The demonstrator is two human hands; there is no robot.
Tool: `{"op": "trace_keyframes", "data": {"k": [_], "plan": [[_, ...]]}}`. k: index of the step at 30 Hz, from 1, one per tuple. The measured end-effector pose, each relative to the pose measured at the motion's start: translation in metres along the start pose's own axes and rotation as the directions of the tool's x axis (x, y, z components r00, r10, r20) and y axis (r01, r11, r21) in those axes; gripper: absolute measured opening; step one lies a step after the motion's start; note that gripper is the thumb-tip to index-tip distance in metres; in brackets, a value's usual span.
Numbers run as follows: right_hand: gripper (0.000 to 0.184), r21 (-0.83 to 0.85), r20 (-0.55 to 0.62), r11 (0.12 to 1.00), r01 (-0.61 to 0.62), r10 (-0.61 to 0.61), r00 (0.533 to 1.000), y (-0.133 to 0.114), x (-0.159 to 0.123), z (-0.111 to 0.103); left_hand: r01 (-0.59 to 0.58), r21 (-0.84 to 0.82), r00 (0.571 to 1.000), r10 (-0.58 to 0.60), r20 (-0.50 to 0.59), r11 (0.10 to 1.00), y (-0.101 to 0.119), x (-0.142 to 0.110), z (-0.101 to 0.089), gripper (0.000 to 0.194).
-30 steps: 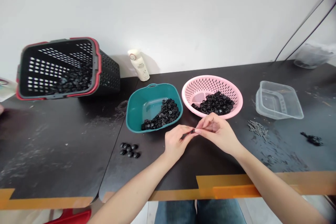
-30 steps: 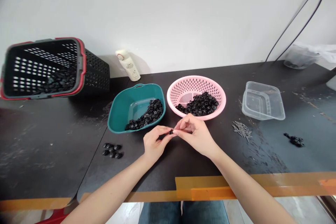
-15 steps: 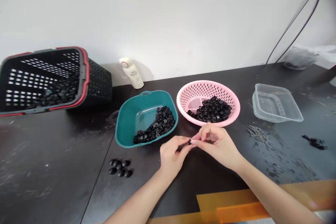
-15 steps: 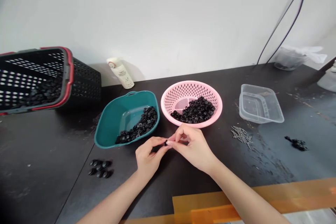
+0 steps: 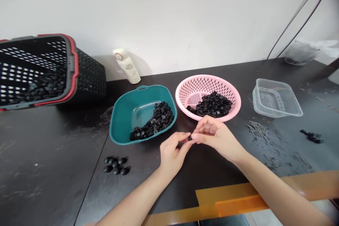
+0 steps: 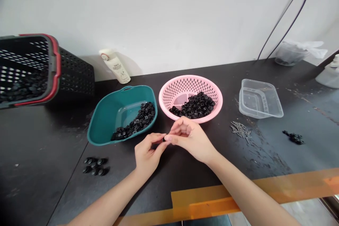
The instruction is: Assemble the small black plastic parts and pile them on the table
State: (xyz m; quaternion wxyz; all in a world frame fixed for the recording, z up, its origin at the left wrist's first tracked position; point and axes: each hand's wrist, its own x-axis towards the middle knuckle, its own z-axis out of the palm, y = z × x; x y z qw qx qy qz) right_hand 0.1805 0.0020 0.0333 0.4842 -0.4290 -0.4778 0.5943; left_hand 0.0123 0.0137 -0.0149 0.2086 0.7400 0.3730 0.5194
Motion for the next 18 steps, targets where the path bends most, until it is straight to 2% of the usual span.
{"op": "trace_keyframes", "data": {"k": [3,5,7,9,11,13,15,18], "plan": [[0.023,-0.173,0.067,0.984,0.046,-0.035,0.997,-0.015,-0.001,-0.008,0.111,-0.057,0.994,-0.111,0.019,0.992,0.0,0.0,0.003,0.017],[0.022,-0.315,0.04,0.939,0.135,-0.129,0.991,-0.026,0.008,-0.017,0.175,-0.1,0.984,-0.17,0.057,0.979,0.0,0.001,0.005,0.016],[0.019,-0.491,-0.041,0.843,0.221,-0.275,0.961,-0.035,0.029,-0.027,0.245,-0.13,0.965,-0.229,0.125,0.961,-0.001,0.003,0.007,0.016],[0.018,-0.71,-0.045,0.673,0.205,-0.334,0.941,-0.039,0.058,-0.036,0.296,-0.151,0.943,-0.264,0.202,0.943,-0.002,0.004,0.008,0.017],[0.014,-0.837,0.056,0.52,0.171,-0.228,0.972,-0.04,0.089,-0.039,0.316,-0.162,0.929,-0.27,0.252,0.935,-0.003,0.005,0.01,0.017],[0.006,-0.894,0.126,0.433,0.12,-0.014,0.992,-0.037,0.115,-0.035,0.317,-0.169,0.924,-0.264,0.276,0.933,-0.005,0.005,0.011,0.017],[0.012,-0.92,0.139,0.384,0.076,0.14,0.98,-0.034,0.132,-0.028,0.309,-0.173,0.923,-0.252,0.289,0.935,-0.006,0.004,0.011,0.017],[0.016,-0.935,0.132,0.349,0.058,0.19,0.973,-0.032,0.14,-0.02,0.272,-0.182,0.926,-0.205,0.317,0.945,-0.008,0.004,0.01,0.016]]}}
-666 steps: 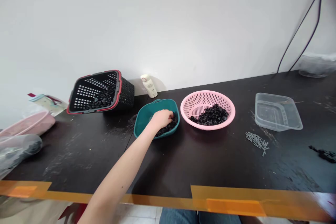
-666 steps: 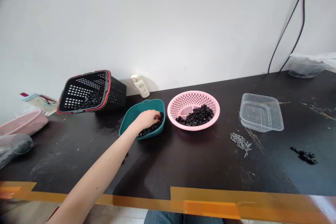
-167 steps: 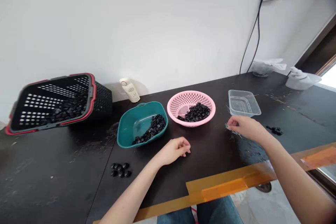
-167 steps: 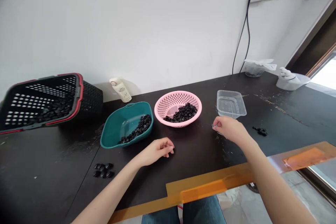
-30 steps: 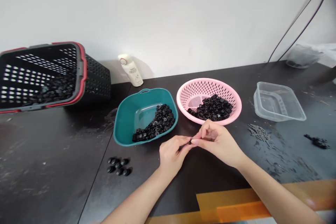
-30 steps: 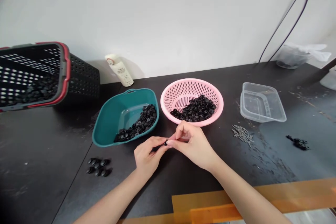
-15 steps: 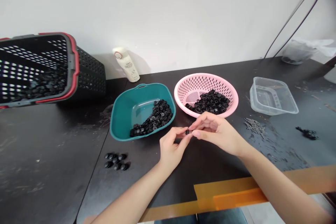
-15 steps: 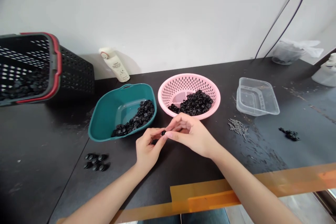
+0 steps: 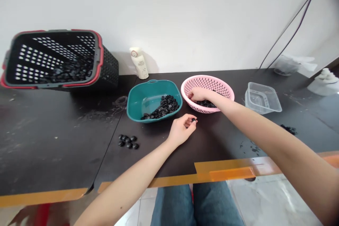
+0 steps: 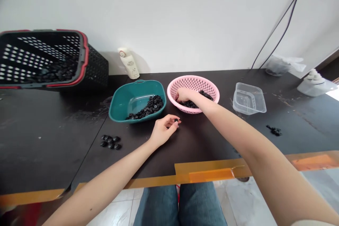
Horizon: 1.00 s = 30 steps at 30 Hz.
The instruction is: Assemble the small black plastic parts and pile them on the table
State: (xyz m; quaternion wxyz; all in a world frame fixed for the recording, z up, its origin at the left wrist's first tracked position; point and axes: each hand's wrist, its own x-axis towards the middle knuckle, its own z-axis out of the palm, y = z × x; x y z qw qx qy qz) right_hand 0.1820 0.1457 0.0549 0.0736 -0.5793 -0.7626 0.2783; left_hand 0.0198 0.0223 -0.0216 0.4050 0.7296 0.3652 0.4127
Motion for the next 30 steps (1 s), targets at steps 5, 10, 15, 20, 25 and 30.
{"op": "trace_keyframes", "data": {"k": [5,10,15,20,25,30], "plan": [[0.018,-0.066,-0.089,0.998,-0.019,0.013,0.996,0.001,-0.011,-0.004,-0.153,0.25,0.988,0.143,0.057,0.956,0.006,-0.004,0.001,0.02],[0.019,-0.064,-0.318,0.998,-0.026,0.004,0.948,0.009,-0.033,-0.008,-0.46,0.543,0.887,0.338,0.314,0.702,0.014,-0.006,0.015,0.023],[0.02,-0.239,-0.647,0.966,-0.095,-0.085,0.758,0.016,-0.059,0.0,-0.616,0.632,0.787,0.372,0.492,0.47,0.014,0.011,0.026,0.024],[0.022,-0.524,-0.654,0.832,-0.184,-0.255,0.712,0.006,-0.093,0.013,-0.669,0.71,0.737,0.328,0.592,0.221,0.017,0.021,0.02,0.025],[0.032,-0.673,-0.646,0.711,-0.202,-0.433,0.628,-0.005,-0.112,0.024,-0.63,0.775,0.747,0.317,0.584,0.058,0.028,0.009,0.002,0.023],[0.029,-0.709,-0.609,0.69,-0.144,-0.498,0.617,-0.008,-0.121,0.04,-0.607,0.794,0.757,0.276,0.592,-0.038,0.035,0.0,-0.009,0.028]]}}
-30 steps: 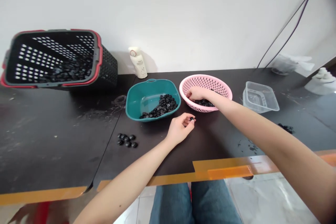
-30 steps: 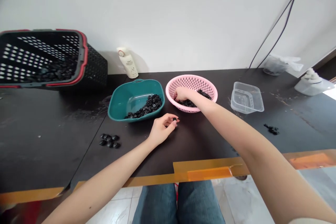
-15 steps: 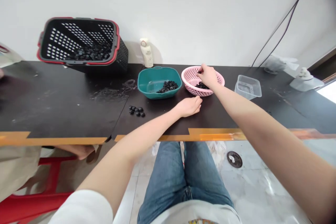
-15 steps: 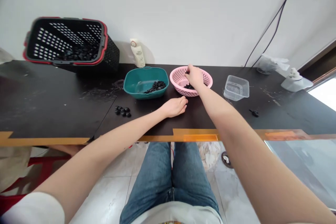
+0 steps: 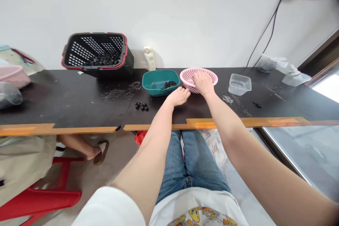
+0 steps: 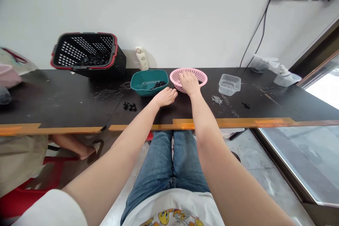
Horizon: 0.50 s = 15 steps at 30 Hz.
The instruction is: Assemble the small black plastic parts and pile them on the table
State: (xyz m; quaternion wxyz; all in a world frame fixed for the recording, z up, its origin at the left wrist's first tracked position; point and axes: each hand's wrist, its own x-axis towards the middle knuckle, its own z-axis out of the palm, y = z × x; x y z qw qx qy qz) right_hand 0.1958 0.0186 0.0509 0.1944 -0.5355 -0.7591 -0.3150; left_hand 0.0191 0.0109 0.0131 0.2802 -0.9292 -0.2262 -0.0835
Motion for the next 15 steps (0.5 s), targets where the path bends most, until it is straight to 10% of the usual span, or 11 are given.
{"op": "trace_keyframes", "data": {"k": [11,15], "plan": [[0.025,0.445,0.031,0.878,-0.176,0.182,0.983,-0.028,-0.022,0.004,0.334,-0.266,0.942,-0.332,0.051,0.904,0.012,0.0,0.005,0.025],[0.027,0.916,0.312,0.075,-0.394,0.483,0.818,-0.044,-0.037,-0.001,0.533,-0.438,0.823,-0.563,0.071,0.724,0.023,-0.004,0.003,0.025]]}}
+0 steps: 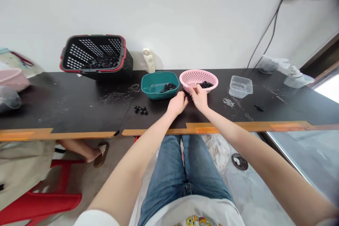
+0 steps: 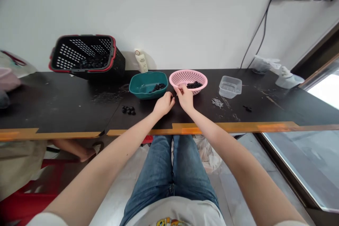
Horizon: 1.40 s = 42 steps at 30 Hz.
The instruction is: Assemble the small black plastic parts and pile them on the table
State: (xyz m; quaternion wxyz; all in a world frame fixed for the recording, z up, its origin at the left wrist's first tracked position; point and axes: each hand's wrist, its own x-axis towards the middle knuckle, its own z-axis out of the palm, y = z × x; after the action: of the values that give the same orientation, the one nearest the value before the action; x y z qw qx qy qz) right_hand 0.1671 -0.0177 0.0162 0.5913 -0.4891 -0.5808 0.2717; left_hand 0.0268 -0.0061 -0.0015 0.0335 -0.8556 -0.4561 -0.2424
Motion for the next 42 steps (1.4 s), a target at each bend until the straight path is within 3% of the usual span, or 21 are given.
{"op": "trace_keyframes", "data": {"k": [1,2,4,6,7,9,13,16,21,26,31,39,42], "plan": [[0.028,0.122,0.022,0.989,-0.079,0.077,0.997,0.0,-0.006,-0.001,0.091,-0.18,0.996,-0.093,-0.003,0.979,0.0,-0.002,0.0,0.023],[0.029,0.197,0.053,0.971,-0.133,0.124,0.991,0.001,-0.011,-0.002,0.178,-0.399,0.983,-0.18,0.032,0.899,0.0,-0.002,-0.001,0.021],[0.027,0.41,0.156,0.862,-0.296,0.254,0.955,0.005,-0.019,-0.005,0.304,-0.765,0.949,-0.253,0.189,0.568,-0.002,-0.003,-0.001,0.019],[0.026,0.533,0.243,0.743,-0.405,0.324,0.914,0.011,-0.022,-0.008,0.369,-0.89,0.923,-0.216,0.318,0.267,-0.006,-0.003,-0.001,0.022],[0.026,0.564,0.268,0.701,-0.436,0.344,0.9,0.014,-0.021,-0.008,0.388,-0.906,0.913,-0.201,0.354,0.17,-0.007,-0.004,0.0,0.025],[0.026,0.587,0.281,0.668,-0.458,0.362,0.889,0.021,-0.018,-0.007,0.406,-0.912,0.901,-0.197,0.387,0.064,-0.01,-0.005,0.002,0.03],[0.023,0.654,0.337,0.525,-0.545,0.443,0.831,0.032,-0.014,-0.003,0.398,-0.917,0.894,-0.215,0.393,-0.02,-0.011,-0.008,0.009,0.036],[0.016,0.694,0.401,0.375,-0.614,0.507,0.763,0.035,-0.014,-0.001,0.348,-0.938,0.888,-0.326,0.325,0.012,-0.007,-0.01,0.01,0.032],[0.017,0.694,0.423,0.287,-0.66,0.579,0.697,0.034,-0.013,-0.002,0.346,-0.917,0.871,-0.43,0.237,0.196,-0.006,-0.011,0.009,0.026],[0.015,0.636,0.468,0.298,-0.712,0.585,0.662,0.032,-0.014,-0.002,0.306,-0.874,0.899,-0.416,0.136,0.377,-0.007,-0.014,0.007,0.022],[0.014,0.575,0.467,0.377,-0.726,0.577,0.67,0.032,-0.017,0.0,0.22,-0.813,0.929,-0.37,0.007,0.538,-0.005,-0.016,0.007,0.019],[0.023,0.514,0.543,0.392,-0.763,0.54,0.643,0.029,-0.006,0.006,0.264,-0.756,0.907,-0.42,-0.017,0.6,-0.008,-0.015,0.001,0.016],[0.028,0.505,0.549,0.428,-0.75,0.511,0.662,0.031,-0.005,0.004,0.241,-0.712,0.924,-0.38,-0.039,0.66,-0.01,-0.012,-0.004,0.015]]}}
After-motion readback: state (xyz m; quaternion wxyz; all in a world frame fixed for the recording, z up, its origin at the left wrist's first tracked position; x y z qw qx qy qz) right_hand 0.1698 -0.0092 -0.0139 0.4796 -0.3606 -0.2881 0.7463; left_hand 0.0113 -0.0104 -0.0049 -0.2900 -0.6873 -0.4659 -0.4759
